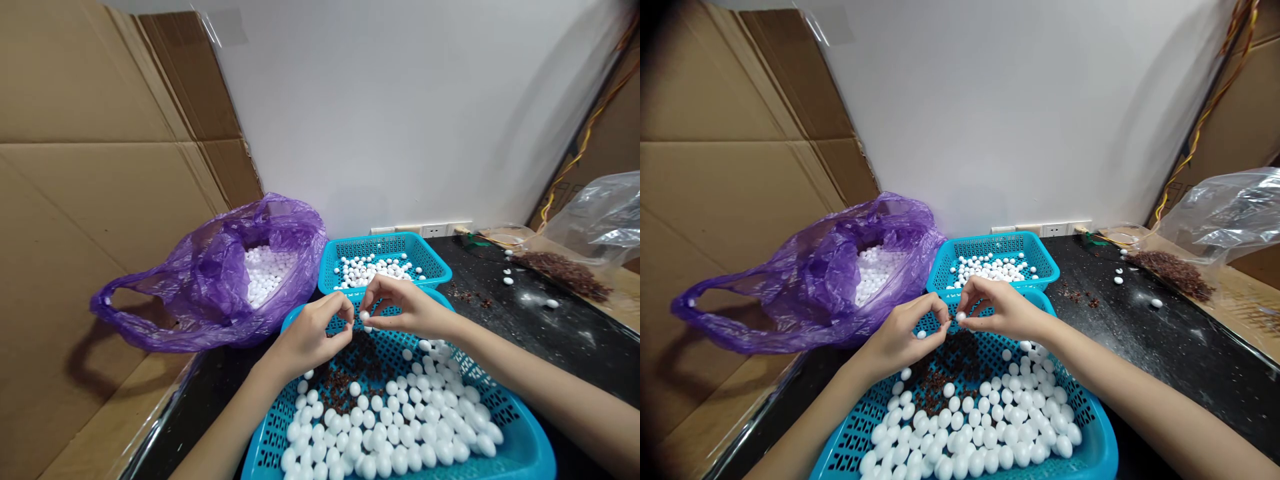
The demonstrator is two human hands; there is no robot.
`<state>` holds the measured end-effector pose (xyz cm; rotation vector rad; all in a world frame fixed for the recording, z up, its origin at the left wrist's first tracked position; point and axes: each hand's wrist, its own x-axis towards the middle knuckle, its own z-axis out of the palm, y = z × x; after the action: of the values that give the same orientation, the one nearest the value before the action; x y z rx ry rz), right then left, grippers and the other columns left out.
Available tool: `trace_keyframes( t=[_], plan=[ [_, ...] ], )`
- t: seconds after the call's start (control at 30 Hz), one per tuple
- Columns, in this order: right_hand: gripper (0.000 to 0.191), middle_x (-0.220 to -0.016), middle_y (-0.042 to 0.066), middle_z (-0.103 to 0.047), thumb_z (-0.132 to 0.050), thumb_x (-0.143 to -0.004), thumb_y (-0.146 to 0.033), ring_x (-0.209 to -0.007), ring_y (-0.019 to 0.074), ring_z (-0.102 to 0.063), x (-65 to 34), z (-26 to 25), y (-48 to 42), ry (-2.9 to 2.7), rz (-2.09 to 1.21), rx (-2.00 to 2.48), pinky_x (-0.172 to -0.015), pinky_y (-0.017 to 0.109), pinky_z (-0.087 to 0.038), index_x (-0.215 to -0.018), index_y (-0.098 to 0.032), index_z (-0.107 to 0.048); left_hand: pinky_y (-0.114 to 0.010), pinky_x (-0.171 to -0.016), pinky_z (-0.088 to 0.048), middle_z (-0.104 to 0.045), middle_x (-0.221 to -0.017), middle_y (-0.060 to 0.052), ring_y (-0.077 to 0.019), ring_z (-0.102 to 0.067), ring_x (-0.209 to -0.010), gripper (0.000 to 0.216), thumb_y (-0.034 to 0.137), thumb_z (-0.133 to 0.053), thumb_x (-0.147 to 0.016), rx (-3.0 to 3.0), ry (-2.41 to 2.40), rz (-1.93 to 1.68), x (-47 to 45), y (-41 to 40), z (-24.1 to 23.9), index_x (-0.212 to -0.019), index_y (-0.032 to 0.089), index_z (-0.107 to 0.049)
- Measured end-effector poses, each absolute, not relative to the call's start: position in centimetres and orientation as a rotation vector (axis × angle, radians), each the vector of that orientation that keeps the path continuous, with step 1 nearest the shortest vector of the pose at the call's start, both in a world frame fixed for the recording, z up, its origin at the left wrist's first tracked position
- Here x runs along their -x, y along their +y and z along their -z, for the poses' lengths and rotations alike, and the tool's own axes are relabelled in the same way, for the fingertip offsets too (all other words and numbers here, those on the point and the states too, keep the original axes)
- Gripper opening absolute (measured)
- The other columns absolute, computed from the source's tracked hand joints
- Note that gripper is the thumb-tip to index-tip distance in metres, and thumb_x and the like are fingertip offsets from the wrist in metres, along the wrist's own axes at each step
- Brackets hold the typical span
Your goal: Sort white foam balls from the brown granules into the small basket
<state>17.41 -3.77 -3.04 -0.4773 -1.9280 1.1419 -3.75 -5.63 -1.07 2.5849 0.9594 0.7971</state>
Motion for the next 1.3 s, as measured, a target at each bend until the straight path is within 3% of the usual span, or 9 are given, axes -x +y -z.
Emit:
trace_keyframes(
  t=[0.73, 0.97, 1.3],
  plan=[
    [0.013, -0.083, 0.001, -0.059, -0.064, -0.082, -0.011, -0.078, 0.0147, -0.062, -17.11, 3.02, -4.05, -1.959, -1.112, 0.468, -0.073, 0.029, -0.054, -0.083, -0.018, -0.053, -0.023, -0.065, -0.044, -0.053, -0.077, 0.002, -0.0107, -0.053, -0.07, 0.015, 0.004, -0.048, -0.076, -2.631, 0.895, -0.759, 3.74, -5.63, 1.11, -0.078, 0.019, -0.045],
    [0.012, -0.08, 0.001, -0.062, -0.065, -0.084, -0.021, -0.077, 0.0151, -0.064, -17.15, 3.1, -4.03, -1.971, -1.09, 0.469, -0.072, 0.029, -0.055, -0.08, -0.019, -0.054, -0.023, -0.065, -0.044, -0.051, -0.073, 0.002, -0.0106, -0.052, -0.069, 0.016, 0.007, -0.045, -0.08, -2.661, 0.889, -0.776, 3.62, -5.74, 1.16, -0.071, 0.019, -0.039],
    [0.008, -0.078, 0.002, -0.066, -0.066, -0.084, -0.02, -0.075, 0.0153, -0.066, -17.01, 3.28, -3.84, -1.998, -1.044, 0.476, -0.07, 0.027, -0.055, -0.079, -0.017, -0.059, -0.022, -0.063, -0.042, -0.05, -0.073, 0.003, -0.0101, -0.052, -0.068, 0.017, 0.007, -0.046, -0.08, -2.666, 0.902, -0.751, 3.7, -5.68, 1.49, -0.071, 0.019, -0.037]
  ],
)
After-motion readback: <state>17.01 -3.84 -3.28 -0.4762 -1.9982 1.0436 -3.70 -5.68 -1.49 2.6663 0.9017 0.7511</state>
